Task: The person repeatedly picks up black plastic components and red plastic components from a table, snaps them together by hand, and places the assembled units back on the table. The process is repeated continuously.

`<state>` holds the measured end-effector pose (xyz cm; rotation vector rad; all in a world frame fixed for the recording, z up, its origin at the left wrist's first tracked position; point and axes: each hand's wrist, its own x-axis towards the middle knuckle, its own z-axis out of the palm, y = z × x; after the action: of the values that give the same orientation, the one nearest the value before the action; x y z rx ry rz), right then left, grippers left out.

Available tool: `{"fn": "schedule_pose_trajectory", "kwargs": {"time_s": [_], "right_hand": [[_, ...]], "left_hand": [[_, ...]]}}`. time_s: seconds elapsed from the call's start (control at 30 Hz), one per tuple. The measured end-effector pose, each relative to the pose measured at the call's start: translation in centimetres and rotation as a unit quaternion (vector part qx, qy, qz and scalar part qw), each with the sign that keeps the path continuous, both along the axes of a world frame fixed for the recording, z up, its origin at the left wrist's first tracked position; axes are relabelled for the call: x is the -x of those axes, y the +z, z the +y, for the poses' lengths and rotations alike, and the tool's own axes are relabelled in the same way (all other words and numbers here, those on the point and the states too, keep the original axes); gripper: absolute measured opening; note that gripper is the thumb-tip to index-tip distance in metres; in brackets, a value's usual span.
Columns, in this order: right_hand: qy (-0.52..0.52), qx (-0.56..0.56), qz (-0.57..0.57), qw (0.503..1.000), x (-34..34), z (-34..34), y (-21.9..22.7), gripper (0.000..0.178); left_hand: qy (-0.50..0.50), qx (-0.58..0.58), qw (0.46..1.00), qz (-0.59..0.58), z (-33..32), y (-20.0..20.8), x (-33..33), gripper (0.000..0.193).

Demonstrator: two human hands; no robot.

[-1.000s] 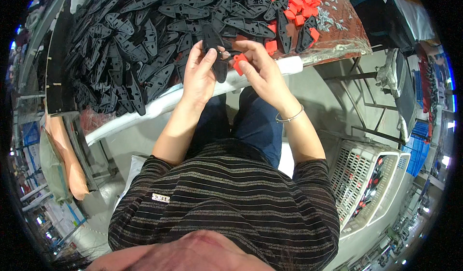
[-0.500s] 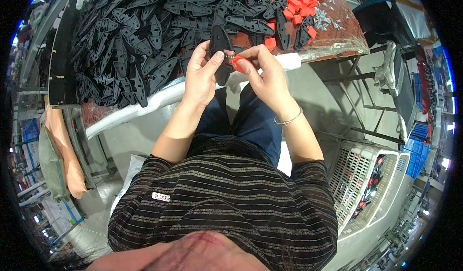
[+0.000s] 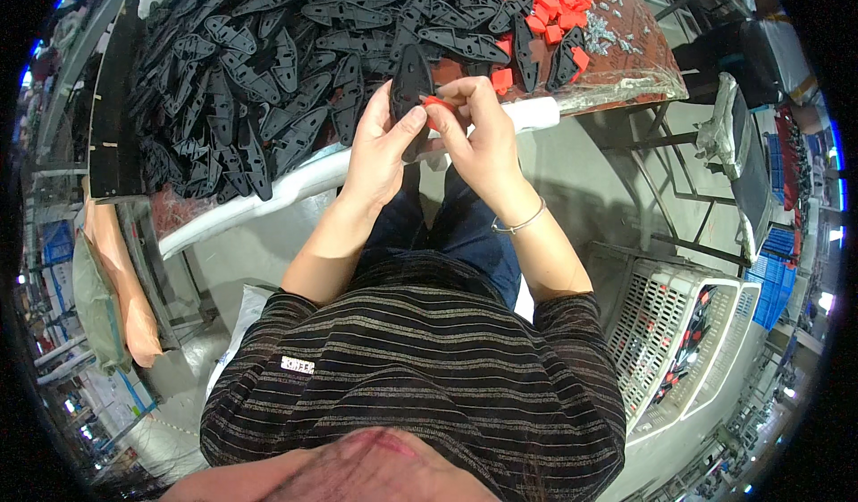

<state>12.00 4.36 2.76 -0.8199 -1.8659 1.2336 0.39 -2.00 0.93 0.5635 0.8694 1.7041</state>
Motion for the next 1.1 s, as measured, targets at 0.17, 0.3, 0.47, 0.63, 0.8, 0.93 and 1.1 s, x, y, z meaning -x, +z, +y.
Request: {"fn": "schedule_pose_trajectory", "kwargs": {"time_s": [0.17, 0.3, 0.47, 0.63, 0.8, 0.93, 1.1], "right_hand": [[0.084, 0.128, 0.248, 0.956, 1.2, 1.9, -0.3, 0.049], [0.136, 0.221, 0.267, 0.928, 2.4, 1.4, 0.6, 0.04], [0.081, 0.194, 0.25, 0.945, 2.7, 1.0, 0.3, 0.026], [0.071, 0.196, 0.265, 0.941, 2.6, 1.0, 0.1, 0.024], [0.016, 0.194, 0.303, 0.933, 3.0, 0.8, -0.7, 0.014], [0.033, 0.167, 0.267, 0.949, 2.8, 1.1, -0.9, 0.015], [0.04, 0.195, 0.255, 0.946, 2.5, 2.2, -0.7, 0.018]], "left_hand": [[-0.066, -0.004, 0.998, -0.012, -0.1, -0.4, -0.4, 0.043], [-0.066, 0.004, 0.996, 0.058, -0.9, 0.5, -1.5, 0.051], [-0.074, -0.004, 0.992, 0.104, -1.2, 1.1, -1.3, 0.058], [-0.092, 0.02, 0.989, 0.115, -1.0, 0.0, -1.3, 0.062], [-0.062, 0.025, 0.987, 0.148, -1.2, 0.5, -2.8, 0.056], [-0.09, 0.036, 0.988, 0.117, -1.5, 0.2, -2.7, 0.055], [-0.064, -0.003, 0.998, 0.023, 0.1, -0.3, -2.5, 0.049]]}}
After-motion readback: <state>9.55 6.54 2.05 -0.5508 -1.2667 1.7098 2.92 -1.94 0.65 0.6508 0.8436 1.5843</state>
